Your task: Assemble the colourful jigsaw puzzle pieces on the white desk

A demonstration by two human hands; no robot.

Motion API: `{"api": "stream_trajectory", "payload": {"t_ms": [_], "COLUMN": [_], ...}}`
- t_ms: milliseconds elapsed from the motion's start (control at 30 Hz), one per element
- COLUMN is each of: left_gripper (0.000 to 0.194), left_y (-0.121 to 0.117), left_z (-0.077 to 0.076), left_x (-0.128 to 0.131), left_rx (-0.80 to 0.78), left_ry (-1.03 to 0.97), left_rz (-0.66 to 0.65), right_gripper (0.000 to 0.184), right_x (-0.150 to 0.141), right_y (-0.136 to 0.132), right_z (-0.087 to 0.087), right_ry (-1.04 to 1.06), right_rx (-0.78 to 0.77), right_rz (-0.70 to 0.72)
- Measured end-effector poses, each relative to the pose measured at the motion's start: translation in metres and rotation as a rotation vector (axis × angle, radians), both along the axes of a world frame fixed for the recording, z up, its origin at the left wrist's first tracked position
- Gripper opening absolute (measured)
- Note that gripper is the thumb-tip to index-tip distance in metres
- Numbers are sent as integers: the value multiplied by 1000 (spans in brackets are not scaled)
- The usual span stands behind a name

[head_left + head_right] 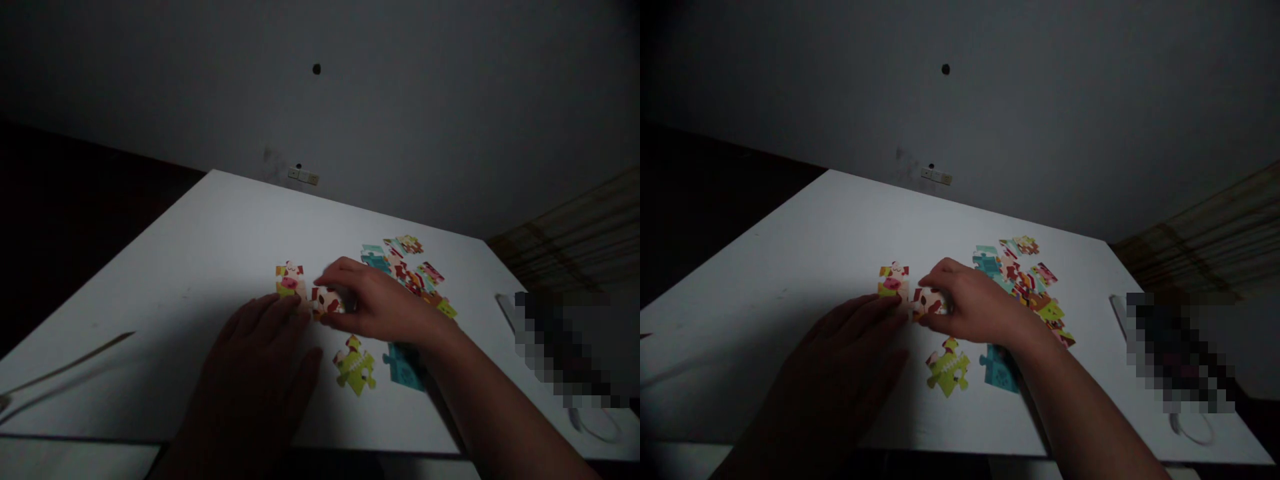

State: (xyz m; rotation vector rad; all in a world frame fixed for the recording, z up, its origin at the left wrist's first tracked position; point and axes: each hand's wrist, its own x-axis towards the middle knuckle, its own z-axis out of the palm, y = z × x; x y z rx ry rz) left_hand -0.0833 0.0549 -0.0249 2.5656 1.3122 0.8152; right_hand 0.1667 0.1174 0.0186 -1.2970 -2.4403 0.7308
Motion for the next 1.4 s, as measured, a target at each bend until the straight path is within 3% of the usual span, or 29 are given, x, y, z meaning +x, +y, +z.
{"api": "stream_trajectory", "payload": {"t_ms": [233,533,900,1033,1200,1300,1400], "left_gripper": [40,43,43,43,43,42,42], "left_y": [0,0,-1,-1,0,0,-1], "left_z": [1,2,2,1,2,2,2], "left_x": [1,1,1,1,1,0,1], "left_rx": [-6,4,-26,-16,-12,-21,-38], "left_ry": [-12,-17,-4,-11,-11,1,7], "left_rz": [1,-3,-11,-3,-6,-6,-5], "right_gripper": [37,42,33,41,31,28,33], "right_x": [0,-2,-2,-1,3,12,24], "right_y": [0,4,2,3,8,10,7], "right_z": [0,-9,-3,-2,1,4,9], "right_ry": [45,92,29,11,-7,-8,4], "right_rx": [-74,14,14,9,-19,-37,-162], "right_rz": [3,30,61,-39,-211,-208,-149]}}
